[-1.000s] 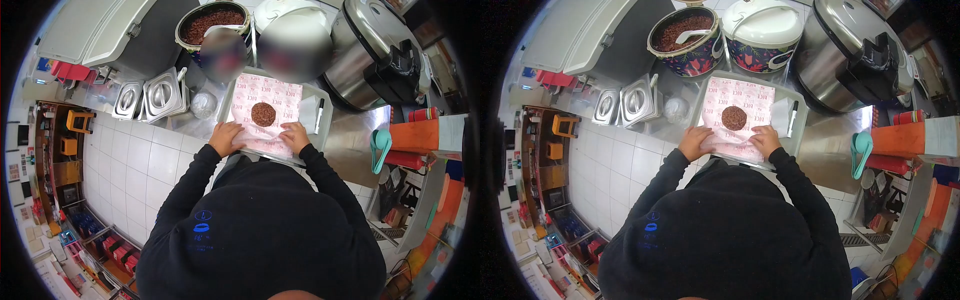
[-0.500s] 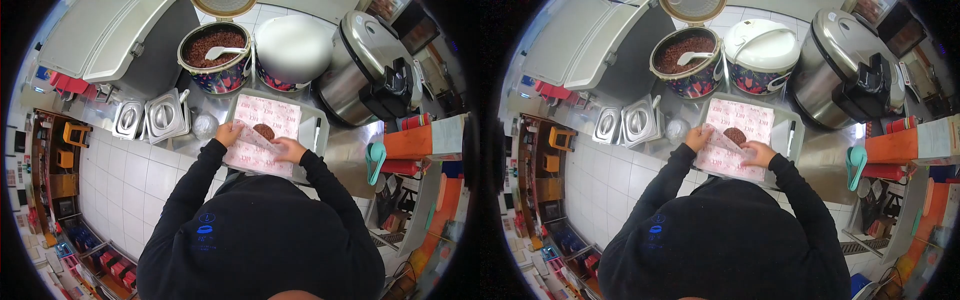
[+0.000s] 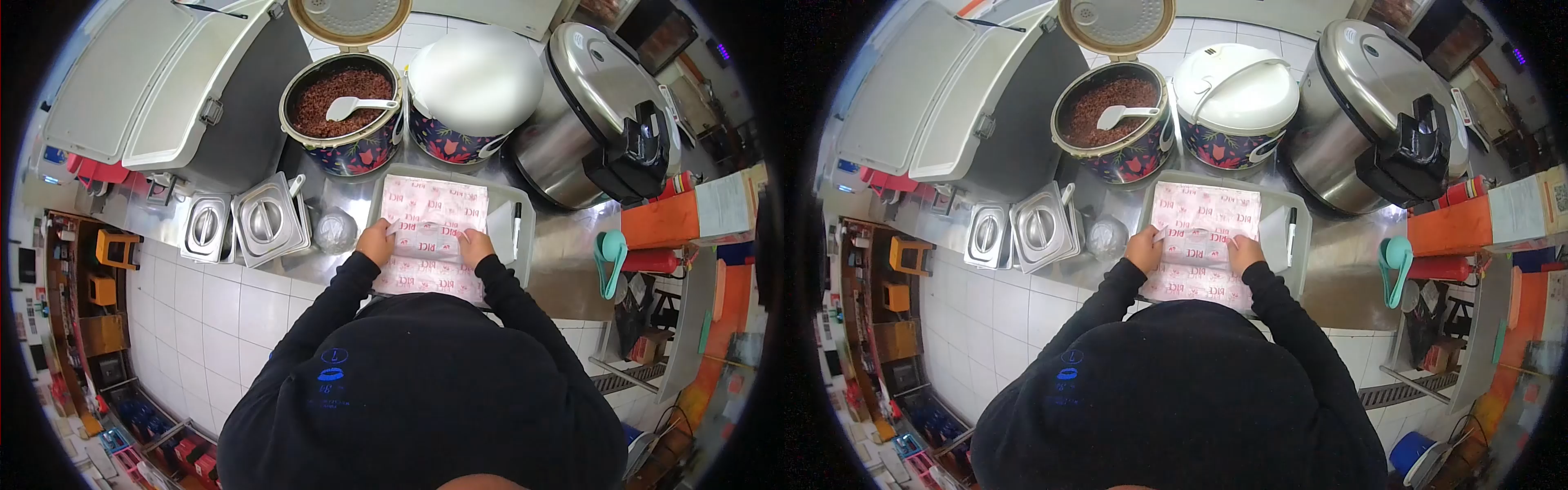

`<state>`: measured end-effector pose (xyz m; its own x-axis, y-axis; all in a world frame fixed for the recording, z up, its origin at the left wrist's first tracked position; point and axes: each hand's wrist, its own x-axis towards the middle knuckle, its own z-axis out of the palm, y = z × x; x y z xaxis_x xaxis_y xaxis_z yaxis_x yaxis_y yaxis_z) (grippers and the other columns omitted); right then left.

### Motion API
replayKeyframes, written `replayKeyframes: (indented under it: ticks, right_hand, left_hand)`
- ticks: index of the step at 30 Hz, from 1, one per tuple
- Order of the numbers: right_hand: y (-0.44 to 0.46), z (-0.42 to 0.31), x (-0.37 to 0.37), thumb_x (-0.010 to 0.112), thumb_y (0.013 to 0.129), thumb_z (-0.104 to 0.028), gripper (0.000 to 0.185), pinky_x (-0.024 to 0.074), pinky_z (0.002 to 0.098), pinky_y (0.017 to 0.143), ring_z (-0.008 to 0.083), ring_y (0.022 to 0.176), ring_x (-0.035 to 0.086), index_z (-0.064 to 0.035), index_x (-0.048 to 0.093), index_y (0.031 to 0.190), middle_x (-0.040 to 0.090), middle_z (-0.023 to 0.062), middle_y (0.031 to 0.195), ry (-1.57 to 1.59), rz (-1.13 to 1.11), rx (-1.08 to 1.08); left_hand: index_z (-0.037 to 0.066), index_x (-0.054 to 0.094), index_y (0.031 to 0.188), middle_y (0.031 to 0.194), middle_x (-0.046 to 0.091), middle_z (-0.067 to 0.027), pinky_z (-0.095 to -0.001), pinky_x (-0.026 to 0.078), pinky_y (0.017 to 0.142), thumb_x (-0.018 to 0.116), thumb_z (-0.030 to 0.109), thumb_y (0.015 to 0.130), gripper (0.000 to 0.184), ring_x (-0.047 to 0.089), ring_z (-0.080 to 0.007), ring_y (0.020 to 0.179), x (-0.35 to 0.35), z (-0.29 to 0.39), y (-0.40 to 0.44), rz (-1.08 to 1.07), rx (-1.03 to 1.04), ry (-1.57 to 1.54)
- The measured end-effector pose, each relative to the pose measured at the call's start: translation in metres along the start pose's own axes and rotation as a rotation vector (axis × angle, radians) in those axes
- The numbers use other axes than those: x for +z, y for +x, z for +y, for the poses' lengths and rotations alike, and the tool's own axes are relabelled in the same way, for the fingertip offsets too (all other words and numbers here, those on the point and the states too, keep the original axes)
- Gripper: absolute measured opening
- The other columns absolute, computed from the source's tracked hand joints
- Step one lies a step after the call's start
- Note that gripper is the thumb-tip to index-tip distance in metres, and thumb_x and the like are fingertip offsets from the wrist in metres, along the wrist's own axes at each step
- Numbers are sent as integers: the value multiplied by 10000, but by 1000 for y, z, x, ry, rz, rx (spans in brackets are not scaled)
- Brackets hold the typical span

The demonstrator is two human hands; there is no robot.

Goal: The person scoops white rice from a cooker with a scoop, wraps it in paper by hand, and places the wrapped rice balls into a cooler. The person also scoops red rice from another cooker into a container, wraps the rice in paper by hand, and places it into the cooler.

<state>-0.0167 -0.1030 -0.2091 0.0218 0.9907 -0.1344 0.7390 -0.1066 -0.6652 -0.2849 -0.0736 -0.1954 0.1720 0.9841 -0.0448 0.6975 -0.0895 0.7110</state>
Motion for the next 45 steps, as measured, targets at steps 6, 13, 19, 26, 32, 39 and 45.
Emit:
replayKeyframes:
  ticks: [6, 13, 19, 26, 32, 39, 45]
  right_hand:
    - [-23, -20, 1, 657, 797, -319, 319, 478, 432, 688, 383, 773, 608, -7, 598, 828, 620, 220, 799, -101, -102, 138]
    - [28, -41, -24, 859, 524, -297, 733, 422, 404, 924, 337, 1172, 439, -65, 550, 1147, 469, 161, 1237, -505, -123, -340]
    - [77, -36, -31, 905, 373, -359, 962, 397, 437, 957, 359, 1176, 424, -70, 520, 1205, 433, 190, 1263, -439, -353, -364]
    - [102, -24, -18, 812, 590, -370, 570, 434, 395, 844, 271, 919, 617, -83, 594, 1031, 662, 97, 946, -515, -363, -366]
    - [46, -57, -35, 742, 660, -204, 283, 471, 361, 718, 297, 806, 617, -51, 610, 859, 638, 137, 810, -195, -511, -537]
    - [-9, -26, -20, 618, 723, -24, 131, 471, 379, 761, 303, 843, 586, -52, 614, 851, 601, 108, 852, -68, -456, -584]
    - [-20, -17, -14, 604, 706, -11, 163, 471, 381, 773, 302, 865, 575, -68, 629, 857, 572, 102, 855, -54, -394, -543]
  left_hand:
    - [35, 587, 909, 866, 636, -205, -437, 484, 717, 610, 141, 767, 179, 609, -382, 843, -7, 12, -14, -286, -45, 272]
    - [84, 528, 1191, 1276, 477, -149, -442, 410, 896, 618, 149, 743, 461, 490, -318, 1126, 2, 41, -20, -210, 784, 300]
    - [120, 431, 1327, 1432, 349, -99, -526, 335, 982, 607, 277, 814, 565, 343, -287, 1306, 21, 45, -56, -302, 802, 415]
    - [125, 407, 1352, 1446, 329, -101, -540, 330, 982, 599, 300, 822, 591, 324, -300, 1320, 25, 44, -57, -306, 762, 372]
    - [121, 410, 1353, 1366, 424, -108, -495, 355, 945, 598, 296, 821, 591, 407, -302, 1241, 27, 41, -55, -302, 728, 303]
    - [128, 520, 1249, 1135, 560, -92, -452, 364, 903, 615, 225, 795, 474, 522, -271, 1060, 22, 28, -63, -259, 760, 174]
    - [239, 602, 1152, 1148, 531, -74, -425, 330, 896, 626, 121, 742, 428, 461, -270, 1114, -13, 41, -78, 149, 617, 419]
